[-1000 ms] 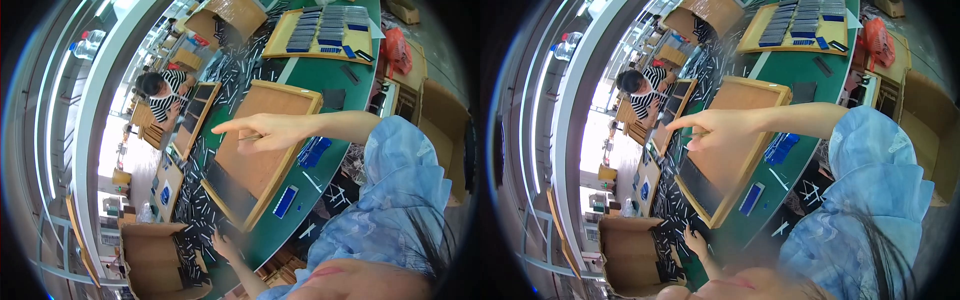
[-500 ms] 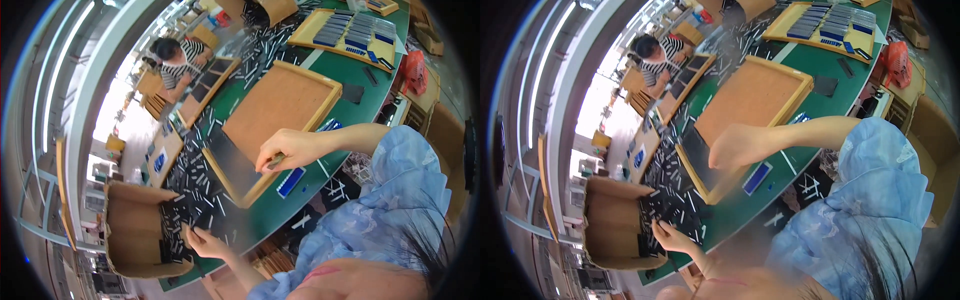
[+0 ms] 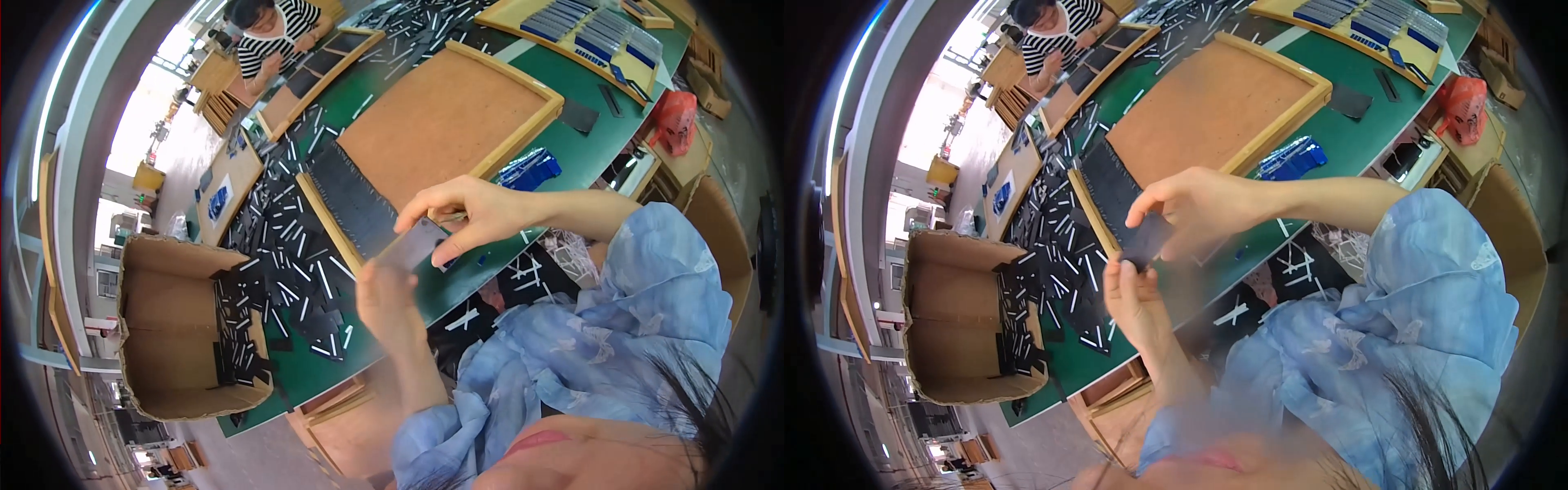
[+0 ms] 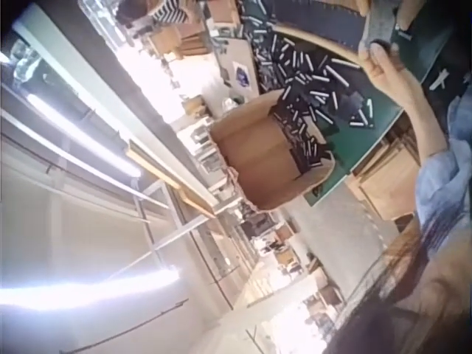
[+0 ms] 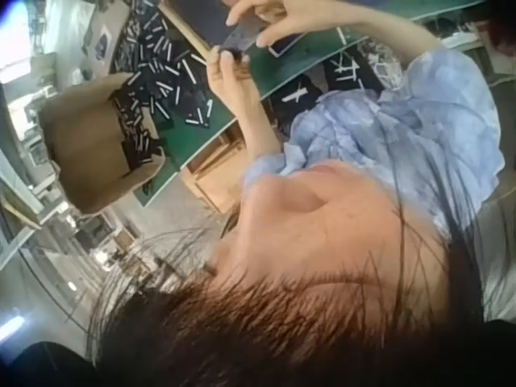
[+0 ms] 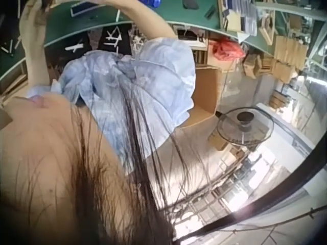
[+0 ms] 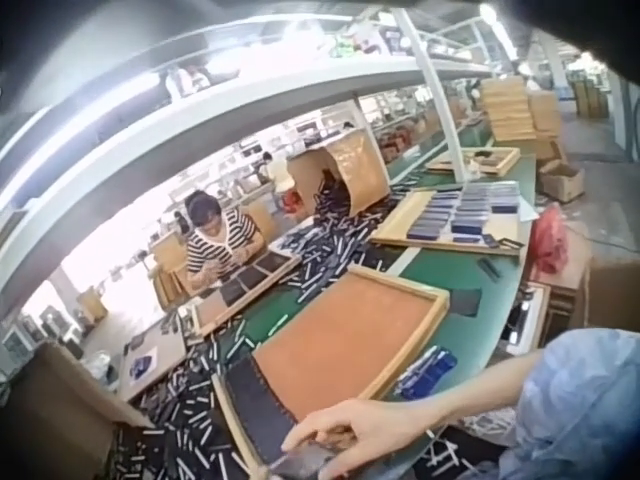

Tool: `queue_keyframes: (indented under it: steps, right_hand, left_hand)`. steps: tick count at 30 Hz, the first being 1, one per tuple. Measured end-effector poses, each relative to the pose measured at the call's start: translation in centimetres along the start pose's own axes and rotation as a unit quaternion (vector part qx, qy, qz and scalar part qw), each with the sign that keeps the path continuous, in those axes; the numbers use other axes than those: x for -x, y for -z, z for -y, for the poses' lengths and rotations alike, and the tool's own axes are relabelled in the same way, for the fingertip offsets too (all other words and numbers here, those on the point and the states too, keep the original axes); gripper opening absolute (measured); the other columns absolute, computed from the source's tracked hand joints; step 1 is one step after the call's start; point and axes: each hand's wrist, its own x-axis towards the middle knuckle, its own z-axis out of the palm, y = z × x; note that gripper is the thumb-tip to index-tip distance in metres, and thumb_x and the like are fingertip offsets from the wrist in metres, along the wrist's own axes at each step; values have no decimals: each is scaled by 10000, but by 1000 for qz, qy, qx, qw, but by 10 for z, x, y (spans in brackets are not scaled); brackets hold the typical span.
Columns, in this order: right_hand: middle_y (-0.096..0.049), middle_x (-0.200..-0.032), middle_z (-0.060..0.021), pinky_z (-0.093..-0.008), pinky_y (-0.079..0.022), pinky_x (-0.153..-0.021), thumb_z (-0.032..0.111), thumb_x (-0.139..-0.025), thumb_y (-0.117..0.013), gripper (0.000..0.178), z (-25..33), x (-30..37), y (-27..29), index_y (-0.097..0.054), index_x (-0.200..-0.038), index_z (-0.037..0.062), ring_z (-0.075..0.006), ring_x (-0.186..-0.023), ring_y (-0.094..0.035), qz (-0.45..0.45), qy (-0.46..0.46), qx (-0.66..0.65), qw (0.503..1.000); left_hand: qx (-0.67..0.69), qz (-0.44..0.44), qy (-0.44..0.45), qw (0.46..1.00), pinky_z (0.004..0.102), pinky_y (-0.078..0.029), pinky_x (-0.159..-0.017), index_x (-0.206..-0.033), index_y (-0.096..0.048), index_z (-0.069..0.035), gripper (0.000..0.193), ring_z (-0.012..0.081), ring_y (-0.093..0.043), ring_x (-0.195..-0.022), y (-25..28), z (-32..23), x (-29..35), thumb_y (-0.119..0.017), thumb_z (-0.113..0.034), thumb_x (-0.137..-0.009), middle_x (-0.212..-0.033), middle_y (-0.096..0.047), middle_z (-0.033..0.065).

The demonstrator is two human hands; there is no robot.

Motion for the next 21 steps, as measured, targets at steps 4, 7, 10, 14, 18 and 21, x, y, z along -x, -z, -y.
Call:
queue_keyframes:
  steps: [4, 7, 10, 14, 18, 21]
  right_hand:
    - [-567, -1028, -40, -205, -411, -596, 110, -702, -784, 414, 4, 4, -13, -624, -1081, 73, -64, -699, -495, -24, 102, 30, 994]
    - [-595, -974, -54, -249, -490, -680, 150, -676, -795, 388, 21, 8, -10, -653, -1033, 97, -175, -876, -610, -26, 181, 241, 953]
    - [-589, -884, -30, -276, -501, -619, 190, -630, -769, 424, 11, 11, -11, -646, -1030, 117, -205, -820, -600, -44, 236, 443, 864]
    - [-553, -843, -18, -278, -476, -589, 235, -529, -731, 575, 7, 10, -17, -585, -1066, 90, -196, -725, -559, -70, 301, 607, 732]
    - [-565, -944, -74, -351, -450, -700, 316, -583, -750, 610, 3, 12, -11, -525, -1095, 71, -275, -813, -545, -43, 280, 460, 841]
    - [-550, -951, -90, -349, -406, -687, 365, -680, -725, 491, 0, 9, -9, -524, -1021, 75, -274, -808, -522, -89, 297, 429, 848]
  left_hand:
    - [10, 63, 157, 985, 222, -533, -616, -1202, -497, 5, 317, 136, -619, -803, -10, 24, 5, -544, -115, -913, -1073, -597, 91]
    - [-206, 48, 48, 976, 228, -465, -595, -1259, -485, -6, 364, 131, -567, -717, -19, 14, 16, -454, -225, -970, -997, -588, 85]
    - [-205, 60, -44, 976, 227, -432, -577, -1200, -544, -1, 323, 89, -538, -709, -23, -7, 26, -454, -204, -965, -923, -600, 67]
    - [-418, 19, -28, 908, 218, -413, -544, -1063, -619, 36, 230, 85, -521, -591, -29, -9, 23, -499, -110, -931, -719, -607, 33]
    - [-275, 14, 43, 960, 165, -402, -556, -986, -641, 47, 190, 42, -520, -620, -24, -10, 25, -564, -111, -913, -743, -599, -3]
    - [-233, 29, 44, 971, 224, -485, -566, -1059, -603, 76, 226, 113, -577, -649, -19, -6, 30, -503, -73, -923, -864, -629, 90]
